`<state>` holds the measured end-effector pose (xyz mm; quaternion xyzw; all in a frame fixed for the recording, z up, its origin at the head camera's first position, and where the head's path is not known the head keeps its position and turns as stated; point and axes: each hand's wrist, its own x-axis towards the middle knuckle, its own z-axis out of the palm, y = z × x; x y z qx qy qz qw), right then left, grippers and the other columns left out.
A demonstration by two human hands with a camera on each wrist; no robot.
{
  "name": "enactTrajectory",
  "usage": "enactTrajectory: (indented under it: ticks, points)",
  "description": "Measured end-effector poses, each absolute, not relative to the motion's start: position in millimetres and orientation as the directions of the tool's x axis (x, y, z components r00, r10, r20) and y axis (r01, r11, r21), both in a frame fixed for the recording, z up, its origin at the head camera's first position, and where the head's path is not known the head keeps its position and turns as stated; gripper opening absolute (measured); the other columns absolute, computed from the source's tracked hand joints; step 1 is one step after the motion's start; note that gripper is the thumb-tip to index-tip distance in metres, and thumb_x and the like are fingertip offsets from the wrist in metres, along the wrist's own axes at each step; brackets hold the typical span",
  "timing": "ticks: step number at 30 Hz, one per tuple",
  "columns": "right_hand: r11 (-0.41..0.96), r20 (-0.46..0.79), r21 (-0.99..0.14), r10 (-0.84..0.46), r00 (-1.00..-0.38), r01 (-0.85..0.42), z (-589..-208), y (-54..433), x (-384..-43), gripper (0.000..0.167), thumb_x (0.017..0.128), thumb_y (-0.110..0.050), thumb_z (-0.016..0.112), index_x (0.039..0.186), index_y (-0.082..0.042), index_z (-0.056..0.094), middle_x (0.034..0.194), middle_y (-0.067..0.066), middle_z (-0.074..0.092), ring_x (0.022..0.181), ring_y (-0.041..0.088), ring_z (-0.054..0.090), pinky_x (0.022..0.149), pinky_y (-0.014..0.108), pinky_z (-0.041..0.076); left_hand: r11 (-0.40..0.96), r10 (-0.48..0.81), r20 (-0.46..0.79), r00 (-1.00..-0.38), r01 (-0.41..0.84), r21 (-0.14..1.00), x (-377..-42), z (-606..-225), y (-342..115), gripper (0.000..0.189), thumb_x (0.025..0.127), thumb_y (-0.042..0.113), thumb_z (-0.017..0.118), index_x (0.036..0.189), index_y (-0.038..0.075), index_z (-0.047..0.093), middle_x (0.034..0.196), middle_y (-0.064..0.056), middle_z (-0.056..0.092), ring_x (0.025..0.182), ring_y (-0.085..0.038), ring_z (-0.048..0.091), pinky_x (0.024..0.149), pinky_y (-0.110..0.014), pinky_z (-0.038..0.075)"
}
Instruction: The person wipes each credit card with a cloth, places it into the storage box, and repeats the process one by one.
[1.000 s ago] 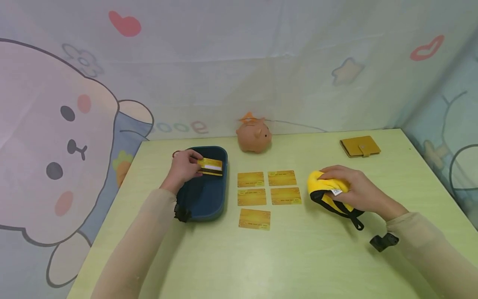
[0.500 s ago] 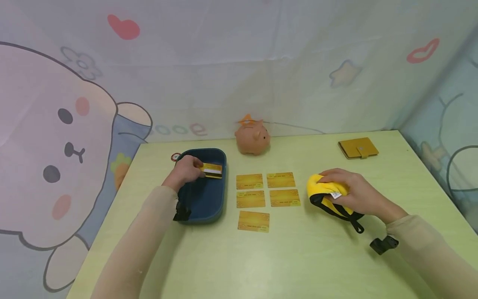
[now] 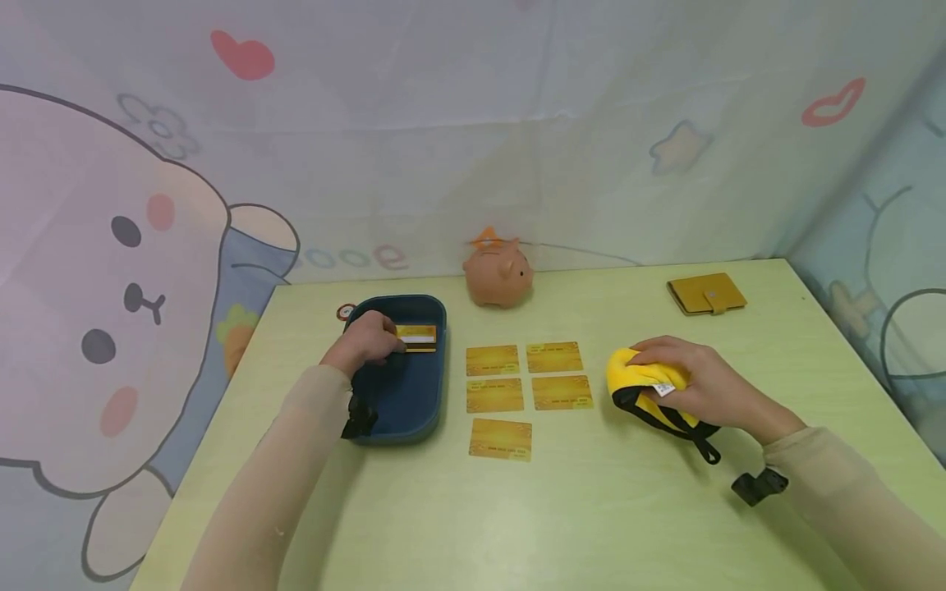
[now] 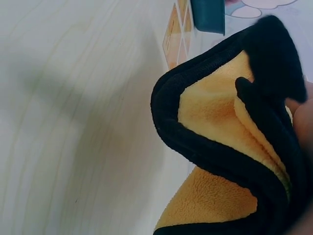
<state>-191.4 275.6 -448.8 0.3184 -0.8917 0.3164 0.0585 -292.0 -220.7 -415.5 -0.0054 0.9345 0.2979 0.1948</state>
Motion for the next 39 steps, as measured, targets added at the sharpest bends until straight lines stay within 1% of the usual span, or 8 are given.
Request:
enactTrajectory:
  ticks: [5, 11, 19, 27, 30, 32, 36, 39]
  points:
    - [0.597, 0.305, -0.528, -0.53, -0.791, -0.604, -448.8, 275.5, -191.2, 0.047, 0.08, 0.006, 0.085, 0.121, -0.015, 0.074, 0.134, 0.009, 0.067, 0.114, 0.026, 0.065, 0.089, 0.019, 0.056, 0.8, 0.102, -0.398, -0.911, -0.163, 0.578, -291.9, -413.5, -219.7, 0.057, 0.101, 0.014, 0.065, 0.15, -0.01, 0.049, 0.145, -0.03, 0.054, 0.121, -0.039, 0.066, 0.087, -0.039, 0.064]
    - [0.599, 0.304, -0.519, -0.538, -0.786, -0.61, -448.8, 275.3, -190.6, 0.048, 0.08, 0.005, 0.085, 0.122, -0.015, 0.074, 0.135, 0.01, 0.067, 0.115, 0.025, 0.064, 0.089, 0.021, 0.056, 0.789, 0.099, -0.421, -0.902, -0.186, 0.585, -290.0, -410.7, -218.9, 0.059, 0.102, 0.014, 0.063, 0.152, -0.01, 0.044, 0.142, -0.03, 0.056, 0.122, -0.04, 0.065, 0.09, -0.041, 0.063]
    - [0.598, 0.314, -0.511, -0.538, -0.782, -0.617, -448.1, 276.9, -190.0, 0.047, 0.08, 0.004, 0.085, 0.122, -0.015, 0.075, 0.134, 0.009, 0.067, 0.114, 0.025, 0.065, 0.089, 0.019, 0.055, 0.777, 0.102, -0.43, -0.897, -0.198, 0.597, -289.7, -411.0, -223.3, 0.059, 0.104, 0.019, 0.062, 0.155, -0.005, 0.044, 0.146, -0.029, 0.054, 0.128, -0.041, 0.062, 0.094, -0.043, 0.062]
    - [0.597, 0.305, -0.518, -0.54, -0.784, -0.613, -448.8, 276.2, -189.2, 0.047, 0.081, 0.003, 0.086, 0.123, -0.016, 0.074, 0.135, 0.009, 0.067, 0.115, 0.024, 0.064, 0.09, 0.02, 0.056, 0.77, 0.133, -0.439, -0.889, -0.186, 0.611, -287.9, -414.4, -227.7, 0.06, 0.104, 0.021, 0.061, 0.157, -0.002, 0.042, 0.14, -0.027, 0.06, 0.128, -0.04, 0.062, 0.099, -0.047, 0.059]
    - [0.6, 0.309, -0.509, -0.542, -0.782, -0.617, -448.6, 276.3, -189.2, 0.047, 0.081, 0.003, 0.086, 0.123, -0.016, 0.074, 0.135, 0.01, 0.067, 0.115, 0.025, 0.064, 0.089, 0.021, 0.056, 0.767, 0.139, -0.441, -0.887, -0.185, 0.614, -286.8, -412.7, -227.7, 0.06, 0.105, 0.021, 0.061, 0.157, -0.002, 0.042, 0.141, -0.027, 0.059, 0.128, -0.04, 0.061, 0.099, -0.047, 0.059]
    - [0.603, 0.311, -0.502, -0.543, -0.78, -0.62, -447.9, 276.6, -189.4, 0.047, 0.081, 0.003, 0.086, 0.123, -0.015, 0.074, 0.135, 0.009, 0.067, 0.115, 0.025, 0.065, 0.089, 0.021, 0.056, 0.764, 0.142, -0.439, -0.887, -0.184, 0.618, -286.2, -410.8, -228.0, 0.06, 0.105, 0.021, 0.06, 0.157, -0.002, 0.042, 0.144, -0.027, 0.056, 0.13, -0.041, 0.06, 0.1, -0.047, 0.059]
    - [0.606, 0.318, -0.493, -0.542, -0.778, -0.624, -445.5, 277.6, -189.1, 0.048, 0.08, 0.005, 0.085, 0.122, -0.014, 0.074, 0.134, 0.01, 0.067, 0.114, 0.025, 0.065, 0.088, 0.019, 0.055, 0.76, 0.142, -0.405, -0.903, -0.163, 0.63, -285.3, -405.7, -228.6, 0.059, 0.106, 0.022, 0.06, 0.157, -0.001, 0.042, 0.154, -0.028, 0.047, 0.133, -0.042, 0.057, 0.1, -0.049, 0.058]
    - [0.609, 0.316, -0.495, -0.538, -0.782, -0.619, -444.6, 278.6, -188.9, 0.048, 0.079, 0.006, 0.085, 0.122, -0.013, 0.074, 0.134, 0.01, 0.068, 0.113, 0.025, 0.065, 0.088, 0.017, 0.054, 0.751, 0.141, -0.334, -0.932, -0.119, 0.65, -283.4, -401.8, -227.5, 0.057, 0.106, 0.024, 0.062, 0.155, 0.001, 0.045, 0.153, -0.028, 0.049, 0.133, -0.043, 0.056, 0.103, -0.053, 0.055]
